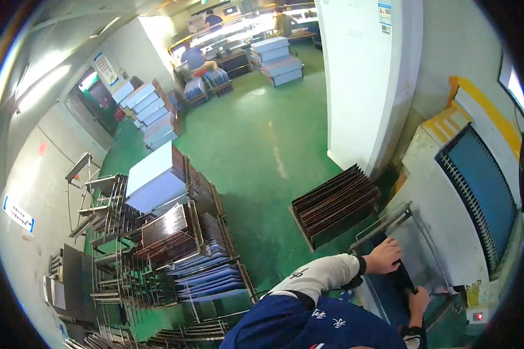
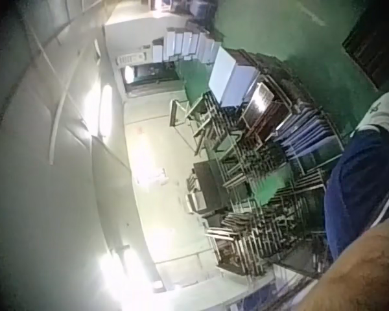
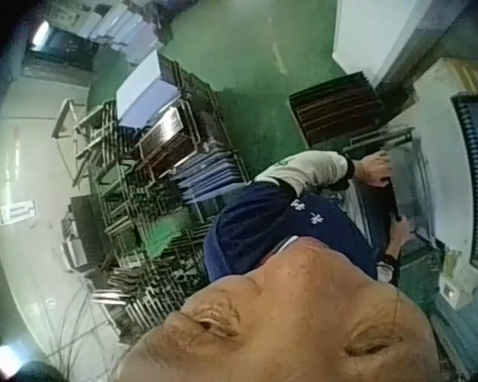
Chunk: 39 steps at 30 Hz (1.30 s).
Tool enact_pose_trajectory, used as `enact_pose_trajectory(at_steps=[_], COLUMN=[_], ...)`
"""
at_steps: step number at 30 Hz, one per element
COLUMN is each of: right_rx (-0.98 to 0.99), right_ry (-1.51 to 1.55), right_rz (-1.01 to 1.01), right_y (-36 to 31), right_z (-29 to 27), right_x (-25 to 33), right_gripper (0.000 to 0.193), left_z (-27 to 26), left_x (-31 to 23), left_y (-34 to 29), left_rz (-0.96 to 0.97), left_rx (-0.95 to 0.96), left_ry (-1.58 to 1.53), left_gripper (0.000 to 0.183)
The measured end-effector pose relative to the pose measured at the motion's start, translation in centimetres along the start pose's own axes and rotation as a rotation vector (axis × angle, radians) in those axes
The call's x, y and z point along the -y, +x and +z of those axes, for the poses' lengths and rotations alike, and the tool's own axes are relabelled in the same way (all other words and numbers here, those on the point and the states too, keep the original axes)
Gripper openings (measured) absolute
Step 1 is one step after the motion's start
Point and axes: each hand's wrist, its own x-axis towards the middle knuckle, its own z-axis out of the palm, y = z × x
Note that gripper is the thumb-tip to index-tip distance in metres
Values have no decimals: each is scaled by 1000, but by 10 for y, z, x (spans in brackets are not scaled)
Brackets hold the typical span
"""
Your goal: Placing metal sheets into an industrial processing machine and managing stacks of material.
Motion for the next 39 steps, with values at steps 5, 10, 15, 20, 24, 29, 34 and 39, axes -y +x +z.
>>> enact_pose_trajectory(at_steps=[5, 10, 15, 20, 24, 29, 34, 39], right_rx=[4, 59, 82, 3, 63, 65, 85, 110], right_ry=[36, 78, 13, 48, 53, 77, 67, 16], right_rz=[-4, 32, 20, -54, -5, -20, -61, -101], right_y=[-8, -4, 2, 7, 10, 7, 10, 15], right_z=[-15, -19, -15, 7, 6, 4, 3, 7], right_x=[15, 15, 11, -11, -12, -7, -8, -13], right_gripper=[42, 43, 44, 42, 41, 41, 41, 37], left_z=[1, 8, 10, 8, 8, 5, 9, 13], left_x=[-1, 3, 4, 1, 0, -1, 5, 7], left_y=[0, 2, 5, 8, 9, 9, 8, 9], left_rz=[7, 4, -1, 12, 13, 14, 23, 2], left_rx=[-6, -35, -14, -52, -74, -44, 31, 43], left_ry=[-10, -11, -34, -13, 6, -14, 8, -1], left_gripper=[22, 21, 22, 19, 19, 19, 22, 23])
